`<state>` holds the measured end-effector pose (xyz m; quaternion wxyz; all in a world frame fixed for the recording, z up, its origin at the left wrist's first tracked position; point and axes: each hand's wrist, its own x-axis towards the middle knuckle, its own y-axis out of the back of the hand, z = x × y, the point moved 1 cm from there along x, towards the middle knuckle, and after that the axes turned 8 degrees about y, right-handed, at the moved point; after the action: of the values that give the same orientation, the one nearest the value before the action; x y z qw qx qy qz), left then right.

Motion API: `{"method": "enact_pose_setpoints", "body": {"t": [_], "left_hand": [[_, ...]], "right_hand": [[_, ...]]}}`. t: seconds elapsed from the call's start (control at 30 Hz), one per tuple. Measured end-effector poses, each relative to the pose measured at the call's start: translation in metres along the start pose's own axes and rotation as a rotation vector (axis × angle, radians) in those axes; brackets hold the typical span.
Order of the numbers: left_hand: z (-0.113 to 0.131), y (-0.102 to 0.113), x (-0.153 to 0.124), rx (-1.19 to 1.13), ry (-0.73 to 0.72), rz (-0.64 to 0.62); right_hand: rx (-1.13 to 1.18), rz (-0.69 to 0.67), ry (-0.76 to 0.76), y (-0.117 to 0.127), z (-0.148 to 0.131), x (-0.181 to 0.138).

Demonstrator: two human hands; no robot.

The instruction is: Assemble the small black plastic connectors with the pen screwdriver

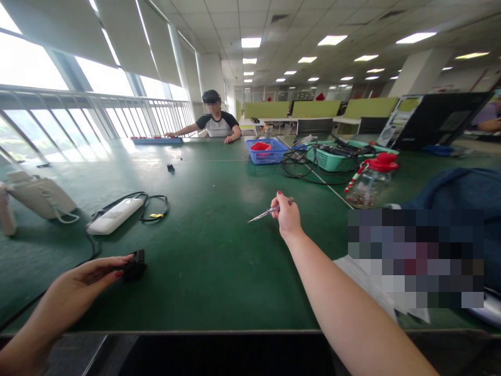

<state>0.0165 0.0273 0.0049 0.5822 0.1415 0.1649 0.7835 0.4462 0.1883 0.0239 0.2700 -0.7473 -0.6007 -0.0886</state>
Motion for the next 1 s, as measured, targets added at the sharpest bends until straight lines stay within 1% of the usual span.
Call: {"method": "enact_pose_setpoints", "body": {"t": [0.13,0.37,0.4,0.47,0.53,0.57,0.63,0.7,0.77,0.83,0.93,1.0], "left_hand": [[0.000,0.000,-0.001,-0.004,0.009,-0.030],[-0.010,0.014,-0.002,0.199,-0.088,-0.128],[-0.011,0.016,-0.001,0.223,-0.098,-0.110],[-0.009,0.020,0.002,0.296,-0.122,-0.031],[-0.006,0.022,0.006,0.441,-0.146,0.046],[-0.004,0.021,0.009,0.529,-0.159,0.064],[-0.001,0.018,0.014,0.680,-0.189,0.051],[-0.001,0.013,0.020,0.754,-0.223,0.012],[-0.004,0.009,0.026,0.774,-0.259,-0.007],[-0.006,0.007,0.028,0.760,-0.279,0.011],[-0.007,0.011,0.024,0.671,-0.303,0.070],[-0.006,0.016,0.017,0.586,-0.343,0.034]], "right_hand": [[0.002,-0.001,0.008,0.000,0.002,0.001],[0.015,0.005,0.008,0.000,0.003,0.002],[0.014,0.002,0.006,0.000,0.003,0.002],[0.006,-0.006,0.003,0.000,0.003,0.001],[0.001,-0.009,0.001,0.000,0.003,0.001],[0.000,-0.008,0.001,0.000,0.003,0.001],[0.000,-0.005,0.002,0.000,0.003,0.001],[-0.001,-0.008,0.001,0.000,0.004,0.001],[-0.004,-0.012,0.003,0.000,0.004,0.001],[-0.006,-0.012,0.006,0.000,0.003,0.001],[-0.010,-0.008,0.005,0.000,0.002,0.000],[-0.008,-0.007,0.003,0.000,0.002,0.000]]}}
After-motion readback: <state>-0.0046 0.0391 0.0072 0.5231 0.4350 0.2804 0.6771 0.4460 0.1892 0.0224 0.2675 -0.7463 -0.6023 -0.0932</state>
